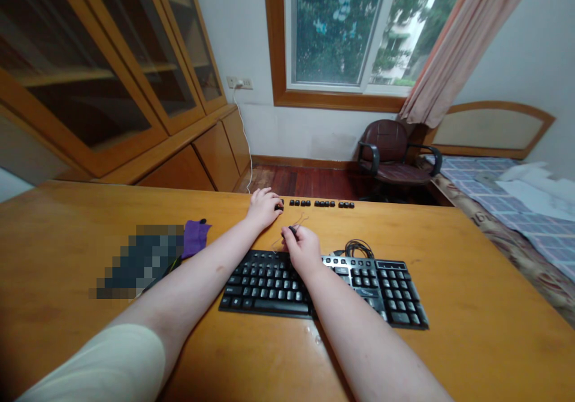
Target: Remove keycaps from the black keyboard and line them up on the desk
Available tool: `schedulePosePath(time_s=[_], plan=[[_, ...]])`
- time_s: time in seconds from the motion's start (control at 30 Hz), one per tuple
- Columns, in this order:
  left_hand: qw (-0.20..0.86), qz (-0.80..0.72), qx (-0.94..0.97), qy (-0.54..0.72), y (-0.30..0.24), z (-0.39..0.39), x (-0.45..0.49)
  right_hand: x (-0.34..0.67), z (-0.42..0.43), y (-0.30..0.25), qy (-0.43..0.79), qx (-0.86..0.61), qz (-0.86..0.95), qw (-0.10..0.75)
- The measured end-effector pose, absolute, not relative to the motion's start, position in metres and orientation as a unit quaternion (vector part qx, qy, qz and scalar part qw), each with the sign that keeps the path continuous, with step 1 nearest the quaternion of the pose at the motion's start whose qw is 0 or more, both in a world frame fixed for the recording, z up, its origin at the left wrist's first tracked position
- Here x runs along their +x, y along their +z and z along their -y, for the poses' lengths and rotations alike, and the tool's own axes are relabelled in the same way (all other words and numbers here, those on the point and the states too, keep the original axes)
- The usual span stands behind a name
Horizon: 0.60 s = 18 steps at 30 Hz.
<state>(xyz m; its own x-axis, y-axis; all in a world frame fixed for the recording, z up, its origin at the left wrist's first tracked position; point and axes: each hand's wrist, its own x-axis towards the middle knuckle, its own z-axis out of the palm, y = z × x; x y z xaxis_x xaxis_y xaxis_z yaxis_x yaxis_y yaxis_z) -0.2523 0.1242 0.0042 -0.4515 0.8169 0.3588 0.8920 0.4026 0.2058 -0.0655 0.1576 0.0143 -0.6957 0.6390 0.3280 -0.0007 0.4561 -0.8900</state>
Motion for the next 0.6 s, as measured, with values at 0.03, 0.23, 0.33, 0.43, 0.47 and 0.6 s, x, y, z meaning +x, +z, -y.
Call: schedulePosePath(time_s=[0.03,0.23,0.33,0.43,0.47,0.6], plan=[[0.101,0.831,-0.515,-0.187,0.004,-0.124,-0.253,-0.066,-0.158,0.014,0.479,-0.202,0.787,0.333],[0.105,0.829,-0.516,-0.186,0.004,-0.123,-0.252,-0.065,-0.157,0.017,0.464,-0.203,0.796,0.331],[0.115,0.828,-0.513,-0.197,0.015,-0.121,-0.250,-0.065,-0.158,0.017,0.466,-0.199,0.795,0.334],[0.110,0.825,-0.515,-0.204,0.033,-0.115,-0.242,-0.066,-0.157,0.012,0.482,-0.194,0.781,0.346],[0.096,0.825,-0.518,-0.202,0.039,-0.111,-0.238,-0.066,-0.157,0.011,0.489,-0.194,0.774,0.353],[0.001,0.815,-0.544,-0.199,0.049,-0.084,-0.206,-0.063,-0.155,0.022,0.524,-0.178,0.737,0.387]])
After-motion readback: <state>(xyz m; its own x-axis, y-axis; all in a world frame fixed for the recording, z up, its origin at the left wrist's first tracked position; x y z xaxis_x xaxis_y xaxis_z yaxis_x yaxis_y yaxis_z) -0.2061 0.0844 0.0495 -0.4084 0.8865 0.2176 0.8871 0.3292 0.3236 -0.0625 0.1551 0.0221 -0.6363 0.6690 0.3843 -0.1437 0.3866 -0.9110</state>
